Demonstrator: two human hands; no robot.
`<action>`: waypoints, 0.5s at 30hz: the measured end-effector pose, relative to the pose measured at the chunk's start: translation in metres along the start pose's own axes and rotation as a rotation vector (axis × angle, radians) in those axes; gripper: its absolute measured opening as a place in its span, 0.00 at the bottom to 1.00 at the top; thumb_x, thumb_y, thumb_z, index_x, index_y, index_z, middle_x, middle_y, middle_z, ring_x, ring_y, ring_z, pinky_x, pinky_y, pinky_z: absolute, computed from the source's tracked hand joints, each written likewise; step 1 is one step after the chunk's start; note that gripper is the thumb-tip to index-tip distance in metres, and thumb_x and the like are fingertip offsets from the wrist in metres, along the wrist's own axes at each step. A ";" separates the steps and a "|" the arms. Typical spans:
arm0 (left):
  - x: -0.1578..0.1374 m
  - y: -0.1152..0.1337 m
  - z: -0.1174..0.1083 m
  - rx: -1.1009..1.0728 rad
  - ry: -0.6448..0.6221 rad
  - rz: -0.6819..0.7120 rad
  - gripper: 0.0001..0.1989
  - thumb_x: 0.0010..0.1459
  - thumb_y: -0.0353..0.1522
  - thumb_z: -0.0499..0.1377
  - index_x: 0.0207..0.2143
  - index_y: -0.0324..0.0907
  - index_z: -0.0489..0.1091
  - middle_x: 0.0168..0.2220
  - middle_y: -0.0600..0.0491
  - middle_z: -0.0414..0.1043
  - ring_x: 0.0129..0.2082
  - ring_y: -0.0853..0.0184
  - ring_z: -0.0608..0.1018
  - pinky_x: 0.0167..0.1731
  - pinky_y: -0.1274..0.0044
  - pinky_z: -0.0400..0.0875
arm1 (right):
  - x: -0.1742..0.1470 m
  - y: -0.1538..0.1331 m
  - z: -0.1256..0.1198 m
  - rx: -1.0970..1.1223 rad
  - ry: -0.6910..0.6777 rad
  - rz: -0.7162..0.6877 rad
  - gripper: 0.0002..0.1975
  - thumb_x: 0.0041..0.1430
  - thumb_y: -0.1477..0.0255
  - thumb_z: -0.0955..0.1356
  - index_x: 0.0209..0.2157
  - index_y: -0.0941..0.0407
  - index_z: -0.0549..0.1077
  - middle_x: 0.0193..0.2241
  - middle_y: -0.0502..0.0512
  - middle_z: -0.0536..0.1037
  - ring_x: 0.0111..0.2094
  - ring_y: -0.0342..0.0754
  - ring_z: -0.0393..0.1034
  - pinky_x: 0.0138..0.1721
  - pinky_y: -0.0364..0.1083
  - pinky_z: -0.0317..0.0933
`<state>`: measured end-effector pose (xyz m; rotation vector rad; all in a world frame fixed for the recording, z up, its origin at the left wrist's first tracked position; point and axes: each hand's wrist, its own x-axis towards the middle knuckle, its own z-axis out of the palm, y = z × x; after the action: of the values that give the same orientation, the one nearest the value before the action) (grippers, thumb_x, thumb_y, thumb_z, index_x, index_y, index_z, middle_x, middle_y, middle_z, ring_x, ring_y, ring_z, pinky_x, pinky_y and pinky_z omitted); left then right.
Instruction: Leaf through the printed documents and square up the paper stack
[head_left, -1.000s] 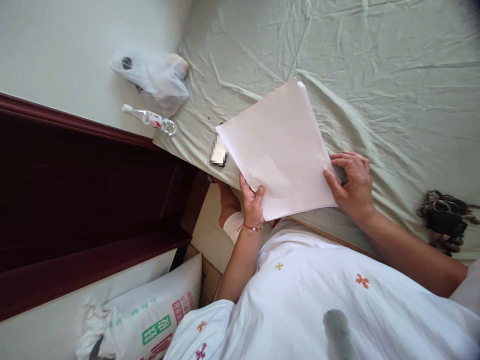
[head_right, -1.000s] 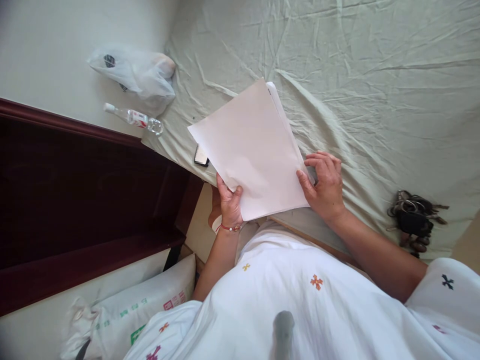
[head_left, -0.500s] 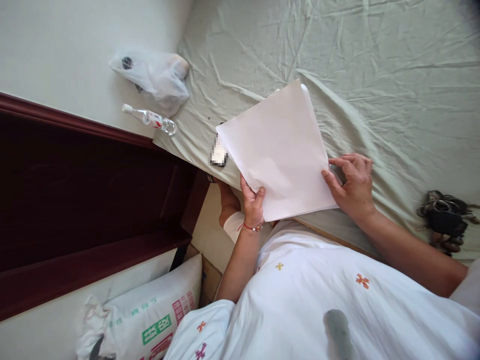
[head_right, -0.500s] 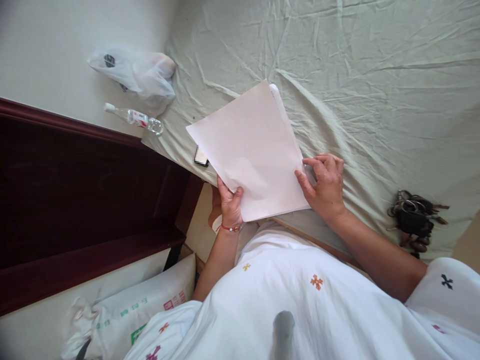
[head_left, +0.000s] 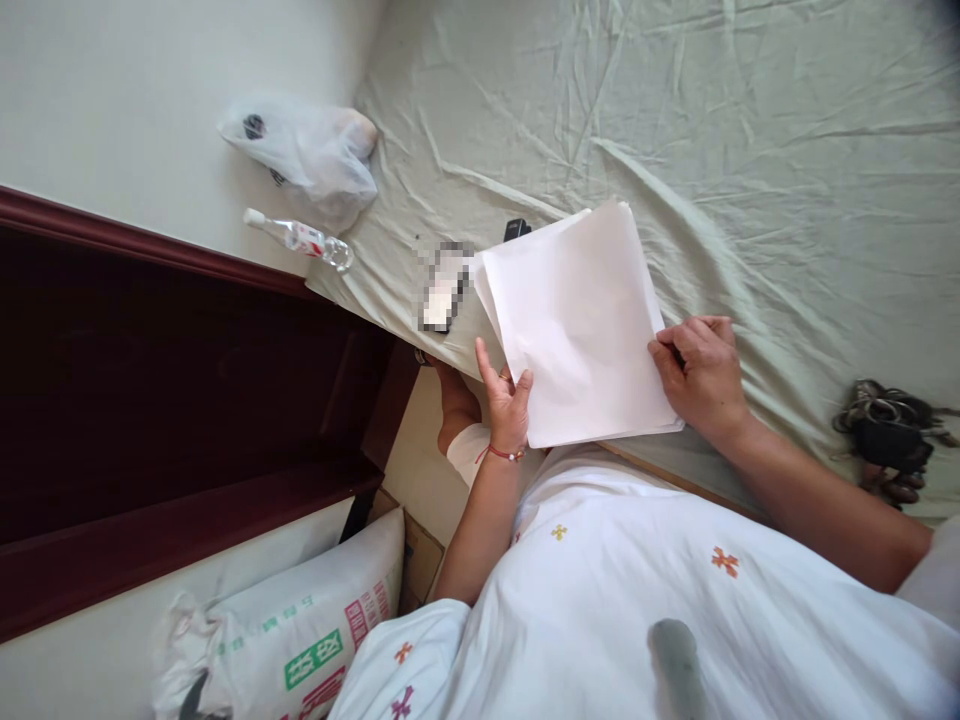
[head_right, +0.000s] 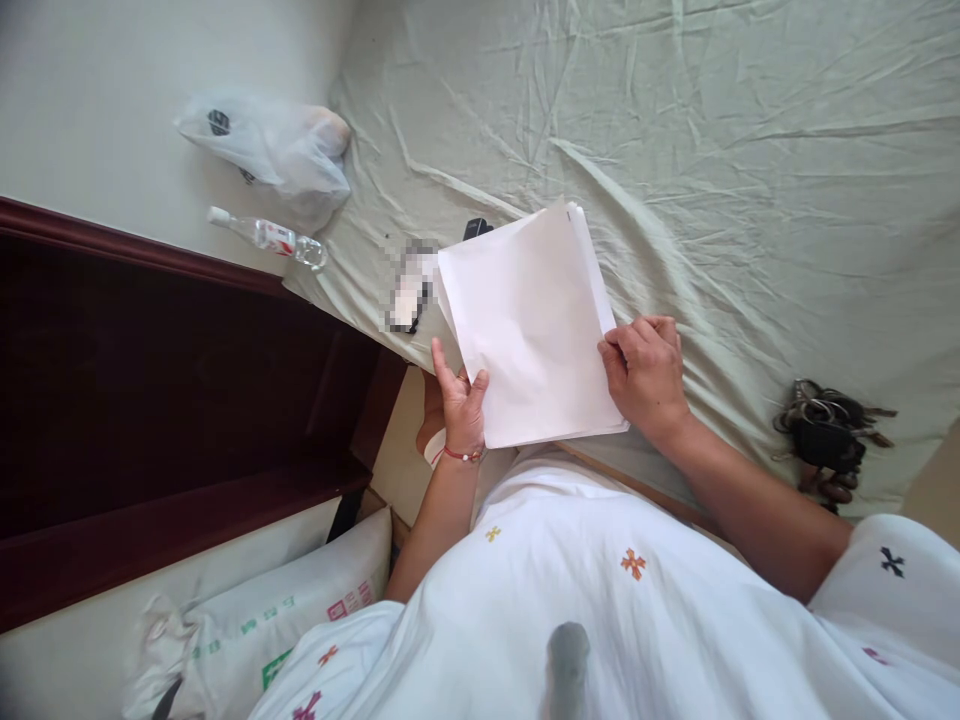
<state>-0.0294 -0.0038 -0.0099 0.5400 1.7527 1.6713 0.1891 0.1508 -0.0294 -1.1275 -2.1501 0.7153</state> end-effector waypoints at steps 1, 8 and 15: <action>0.001 -0.001 0.000 -0.020 0.017 -0.022 0.62 0.53 0.49 0.75 0.78 0.55 0.40 0.64 0.43 0.74 0.64 0.58 0.77 0.65 0.66 0.71 | 0.000 0.001 0.000 -0.011 -0.011 -0.003 0.10 0.69 0.65 0.66 0.32 0.50 0.73 0.32 0.58 0.77 0.45 0.61 0.69 0.50 0.60 0.65; 0.011 -0.009 -0.001 -0.037 0.014 -0.114 0.28 0.47 0.50 0.77 0.42 0.43 0.74 0.43 0.52 0.81 0.44 0.66 0.81 0.53 0.74 0.74 | -0.001 -0.005 -0.002 -0.127 -0.015 0.027 0.11 0.70 0.66 0.65 0.34 0.51 0.76 0.34 0.60 0.78 0.49 0.63 0.69 0.52 0.62 0.64; 0.012 -0.009 0.001 -0.014 0.023 -0.093 0.26 0.48 0.49 0.76 0.39 0.44 0.71 0.39 0.56 0.77 0.39 0.69 0.77 0.48 0.77 0.73 | 0.000 -0.009 -0.005 -0.210 0.043 0.051 0.15 0.69 0.62 0.67 0.51 0.54 0.77 0.48 0.66 0.76 0.57 0.67 0.64 0.59 0.66 0.60</action>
<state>-0.0360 0.0041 -0.0206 0.4273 1.7540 1.6300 0.1880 0.1474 -0.0196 -1.2970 -2.2053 0.4908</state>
